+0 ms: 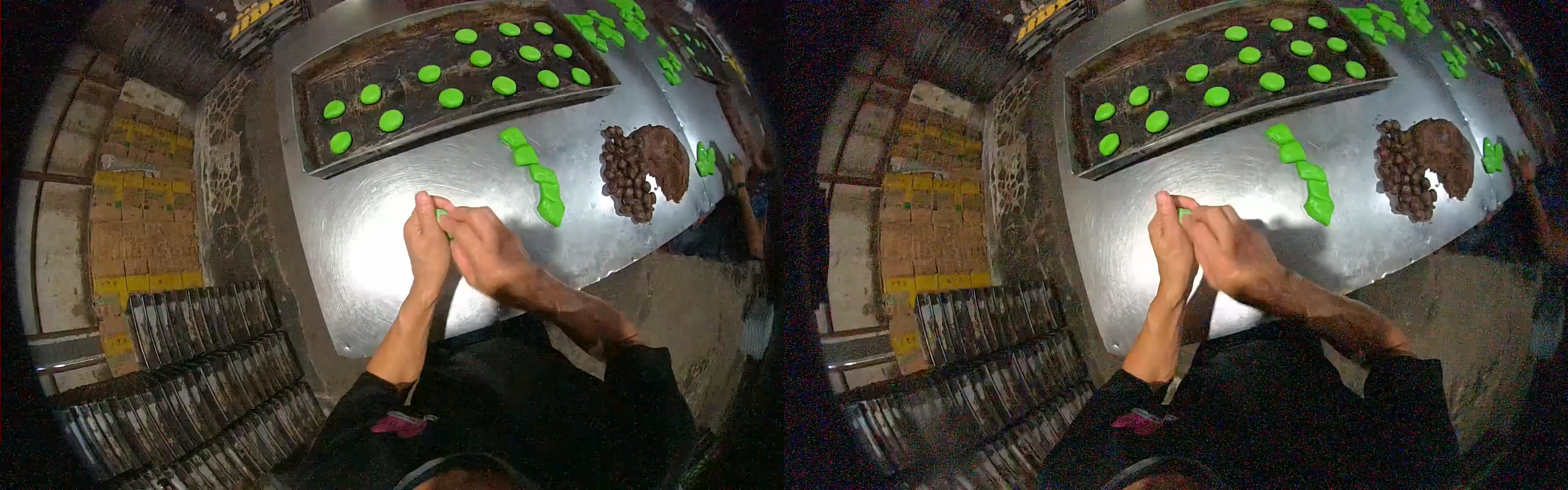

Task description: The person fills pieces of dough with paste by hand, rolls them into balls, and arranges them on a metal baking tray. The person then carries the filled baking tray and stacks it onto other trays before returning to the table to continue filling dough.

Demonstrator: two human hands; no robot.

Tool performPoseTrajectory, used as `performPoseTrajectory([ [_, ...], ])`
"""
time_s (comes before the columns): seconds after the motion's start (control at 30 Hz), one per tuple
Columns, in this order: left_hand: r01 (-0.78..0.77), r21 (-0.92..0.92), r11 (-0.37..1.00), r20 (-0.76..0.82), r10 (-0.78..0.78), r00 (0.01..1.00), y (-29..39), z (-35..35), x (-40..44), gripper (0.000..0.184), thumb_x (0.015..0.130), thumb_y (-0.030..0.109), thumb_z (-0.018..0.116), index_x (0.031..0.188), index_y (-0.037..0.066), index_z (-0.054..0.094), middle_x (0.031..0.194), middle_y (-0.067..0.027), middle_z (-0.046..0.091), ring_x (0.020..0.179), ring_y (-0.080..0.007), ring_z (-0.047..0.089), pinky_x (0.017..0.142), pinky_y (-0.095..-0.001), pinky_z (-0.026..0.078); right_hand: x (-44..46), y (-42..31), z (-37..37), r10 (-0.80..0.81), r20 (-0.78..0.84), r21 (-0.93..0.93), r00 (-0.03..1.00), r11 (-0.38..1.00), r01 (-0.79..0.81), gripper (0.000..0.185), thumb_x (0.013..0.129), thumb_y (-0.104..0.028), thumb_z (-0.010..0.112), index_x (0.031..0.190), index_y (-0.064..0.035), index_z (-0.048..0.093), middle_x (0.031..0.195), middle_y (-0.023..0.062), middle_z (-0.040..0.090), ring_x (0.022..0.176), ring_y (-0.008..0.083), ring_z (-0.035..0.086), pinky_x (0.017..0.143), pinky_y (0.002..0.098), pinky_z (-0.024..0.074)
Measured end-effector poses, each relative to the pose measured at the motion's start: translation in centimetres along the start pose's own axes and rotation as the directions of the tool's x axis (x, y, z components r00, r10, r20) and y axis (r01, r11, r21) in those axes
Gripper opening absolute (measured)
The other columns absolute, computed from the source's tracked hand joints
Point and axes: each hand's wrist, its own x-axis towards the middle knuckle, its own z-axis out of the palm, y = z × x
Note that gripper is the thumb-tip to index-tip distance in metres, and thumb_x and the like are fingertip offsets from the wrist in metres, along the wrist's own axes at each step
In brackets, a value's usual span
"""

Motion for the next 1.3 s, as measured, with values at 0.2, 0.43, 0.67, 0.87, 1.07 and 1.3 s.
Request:
performPoseTrajectory([
  [0.2,0.143,-0.159,0.977,0.091,-0.129,0.987,1.7,-0.1,-0.6,0.052,0.102,0.038,0.027,0.091,-0.001,0.060,0.069,-0.0037,0.056,0.058,-0.0082,0.049,0.052,-0.0224,0.040,1.8,3.0,-0.9,0.221,0.215,0.325,0.951,0.902,-0.283,0.019,0.076,-0.003,0.066,0.095,-0.0003,0.061,0.094,0.0114,0.058,0.065,0.0215,0.062,0.058,0.0301,0.0507],
  [0.43,0.068,0.005,0.998,-0.058,-0.067,0.996,-1.3,-4.2,-1.9,0.046,0.101,0.035,0.036,0.093,-0.003,0.061,0.065,-0.0026,0.055,0.056,-0.0094,0.049,0.052,-0.0236,0.041,0.3,-2.3,3.3,-0.080,0.233,0.032,0.969,0.997,0.075,0.014,0.078,-0.005,0.057,0.088,0.0024,0.052,0.092,0.0152,0.054,0.083,0.0309,0.056,0.072,0.0377,0.0501],
  [0.67,0.695,-0.233,0.680,0.445,-0.561,0.698,-5.2,-10.1,-10.2,0.052,0.100,0.039,0.036,0.119,-0.007,0.050,0.103,-0.0147,0.060,0.095,-0.0190,0.059,0.063,-0.0272,0.053,-6.8,-5.8,5.5,0.089,0.559,-0.199,0.825,0.980,0.029,0.024,0.081,-0.024,0.068,0.093,-0.0078,0.056,0.085,0.0039,0.054,0.081,0.0193,0.057,0.071,0.0283,0.0507],
  [0.87,0.548,-0.019,0.836,0.127,-0.542,0.831,-8.3,-19.8,-13.6,0.035,0.095,0.020,0.049,0.117,-0.006,0.053,0.103,-0.0152,0.062,0.083,-0.0201,0.064,0.064,-0.0272,0.054,-14.7,-3.0,10.2,0.194,0.584,-0.533,0.788,0.823,0.193,0.013,0.069,-0.018,0.068,0.069,-0.0118,0.056,0.076,0.0030,0.054,0.069,0.0196,0.050,0.065,0.0274,0.0457],
  [1.07,0.372,-0.137,0.918,-0.188,-0.393,0.900,-10.0,-29.5,-17.0,0.031,0.096,0.019,0.049,0.115,-0.005,0.055,0.100,-0.0129,0.064,0.081,-0.0179,0.064,0.065,-0.0278,0.053,-3.0,-8.9,5.3,0.113,0.430,-0.276,0.896,0.961,0.011,0.019,0.084,-0.021,0.058,0.098,-0.0120,0.068,0.104,0.0132,0.064,0.099,0.0344,0.056,0.082,0.0428,0.0442],
  [1.3,0.374,-0.142,0.916,-0.342,-0.400,0.850,-9.6,-31.4,-19.8,0.028,0.096,0.019,0.050,0.114,-0.002,0.056,0.100,-0.0123,0.065,0.082,-0.0174,0.065,0.064,-0.0284,0.054,-8.5,-3.3,15.4,0.114,0.223,-0.530,0.968,0.847,0.023,0.049,0.093,-0.034,0.047,0.137,-0.0141,0.041,0.140,0.0181,0.037,0.135,0.0335,0.026,0.108,0.0596,0.0169],
])
